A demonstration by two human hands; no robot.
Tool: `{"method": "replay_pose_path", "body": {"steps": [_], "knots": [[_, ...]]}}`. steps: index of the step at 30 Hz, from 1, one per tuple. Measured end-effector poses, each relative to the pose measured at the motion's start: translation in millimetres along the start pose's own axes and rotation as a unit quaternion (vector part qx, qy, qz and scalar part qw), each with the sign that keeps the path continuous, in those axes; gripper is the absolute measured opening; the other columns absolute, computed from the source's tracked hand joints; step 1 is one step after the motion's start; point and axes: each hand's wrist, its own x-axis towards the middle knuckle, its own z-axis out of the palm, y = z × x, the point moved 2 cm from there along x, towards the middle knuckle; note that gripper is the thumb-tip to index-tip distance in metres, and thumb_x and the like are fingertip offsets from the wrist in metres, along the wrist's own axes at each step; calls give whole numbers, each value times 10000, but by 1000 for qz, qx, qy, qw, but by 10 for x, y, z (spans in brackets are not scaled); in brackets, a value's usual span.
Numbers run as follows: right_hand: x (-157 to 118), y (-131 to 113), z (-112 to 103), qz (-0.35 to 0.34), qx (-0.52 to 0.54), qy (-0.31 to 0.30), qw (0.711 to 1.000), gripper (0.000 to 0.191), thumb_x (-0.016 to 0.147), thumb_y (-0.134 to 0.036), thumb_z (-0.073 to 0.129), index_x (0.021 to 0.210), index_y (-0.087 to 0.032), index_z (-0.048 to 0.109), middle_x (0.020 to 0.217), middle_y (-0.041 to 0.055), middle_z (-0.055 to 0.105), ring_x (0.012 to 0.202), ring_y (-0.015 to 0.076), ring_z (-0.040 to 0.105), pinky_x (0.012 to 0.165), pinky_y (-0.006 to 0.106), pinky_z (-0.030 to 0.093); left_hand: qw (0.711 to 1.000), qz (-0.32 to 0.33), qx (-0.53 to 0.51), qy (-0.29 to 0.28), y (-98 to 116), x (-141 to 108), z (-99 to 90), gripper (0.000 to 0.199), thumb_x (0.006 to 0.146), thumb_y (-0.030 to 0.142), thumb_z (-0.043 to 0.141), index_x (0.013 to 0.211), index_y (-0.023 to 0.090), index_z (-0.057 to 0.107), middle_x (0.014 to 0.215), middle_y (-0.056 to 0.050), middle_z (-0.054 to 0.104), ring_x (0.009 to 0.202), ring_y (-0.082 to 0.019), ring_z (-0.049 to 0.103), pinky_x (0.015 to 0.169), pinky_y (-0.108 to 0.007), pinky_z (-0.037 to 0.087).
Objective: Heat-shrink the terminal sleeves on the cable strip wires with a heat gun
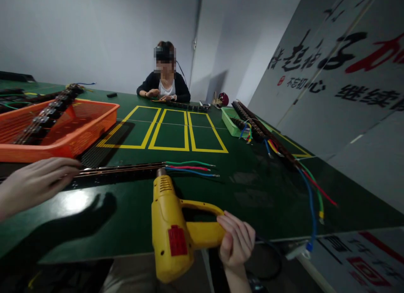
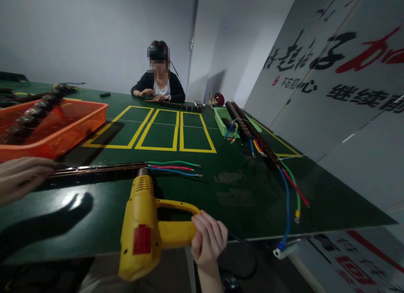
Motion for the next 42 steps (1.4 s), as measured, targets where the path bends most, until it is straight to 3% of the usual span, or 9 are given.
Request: {"method": "replay_pose_path", "body": {"steps": [2, 4, 7, 9, 15, 28, 35, 42], "knots": [[-8, -8, 6, 10, 4, 6, 1000, 291, 900, -150, 345, 924, -168, 635, 857, 26, 702, 916, 163, 655, 822, 327, 369, 992, 116, -32, 38, 365, 199, 278, 270, 807, 430, 439, 812, 257, 646, 976, -56, 666, 909, -214, 627, 864, -378, 506], [-13, -23, 18, 21, 9, 11, 1000, 279, 891, -153, 358, 919, -175, 635, 862, 18, 703, 916, 160, 656, 822, 326, 367, 980, 179, -62, 58, 746, 405, 512, 231, 872, 335, 444, 877, 216, 642, 1009, -64, 645, 934, -179, 611, 854, -329, 497], [-8, -62, 46, 42, 12, 27, 999, 265, 884, -162, 369, 891, -186, 633, 843, 6, 703, 899, 156, 658, 817, 330, 362, 968, 224, -90, 62, 1173, 646, 779, 222, 903, 321, 470, 894, 180, 641, 1005, -50, 621, 923, -144, 593, 840, -277, 479], [0, -95, 67, 64, 10, 43, 997, 255, 881, -166, 376, 861, -187, 629, 813, 3, 698, 882, 159, 658, 813, 338, 354, 972, 208, -99, 43, 1280, 724, 922, 236, 926, 314, 452, 909, 153, 624, 995, -46, 606, 921, -130, 579, 842, -256, 463], [12, -173, 98, 104, 12, 69, 992, 252, 880, -194, 370, 822, -192, 616, 761, -5, 689, 852, 158, 658, 795, 346, 346, 983, 162, -64, -50, 1177, 638, 1158, 249, 957, 331, 402, 996, 163, 581, 995, -14, 562, 941, -116, 553, 848, -234, 435], [32, -219, 41, 142, 22, 24, 989, 300, 919, -256, 336, 821, -189, 612, 749, -18, 676, 879, 141, 644, 807, 339, 337, 973, 222, -46, -37, 1114, 650, 1213, 261, 924, 346, 369, 1050, 224, 563, 1046, 2, 574, 927, -110, 575, 806, -221, 461], [27, -214, 7, 127, 17, 12, 992, 316, 930, -265, 326, 866, -189, 626, 785, -22, 689, 906, 126, 645, 800, 320, 345, 972, 233, -22, -16, 1105, 699, 1238, 267, 928, 353, 361, 1039, 239, 575, 1063, 14, 575, 899, -113, 586, 744, -219, 458], [30, -201, 1, 129, 24, 7, 991, 321, 933, -259, 326, 869, -195, 634, 791, -23, 692, 913, 121, 640, 832, 318, 337, 966, 255, -29, -43, 1103, 767, 1253, 259, 933, 313, 350, 1069, 226, 552, 1079, -11, 567, 941, -134, 580, 789, -242, 458]]}}
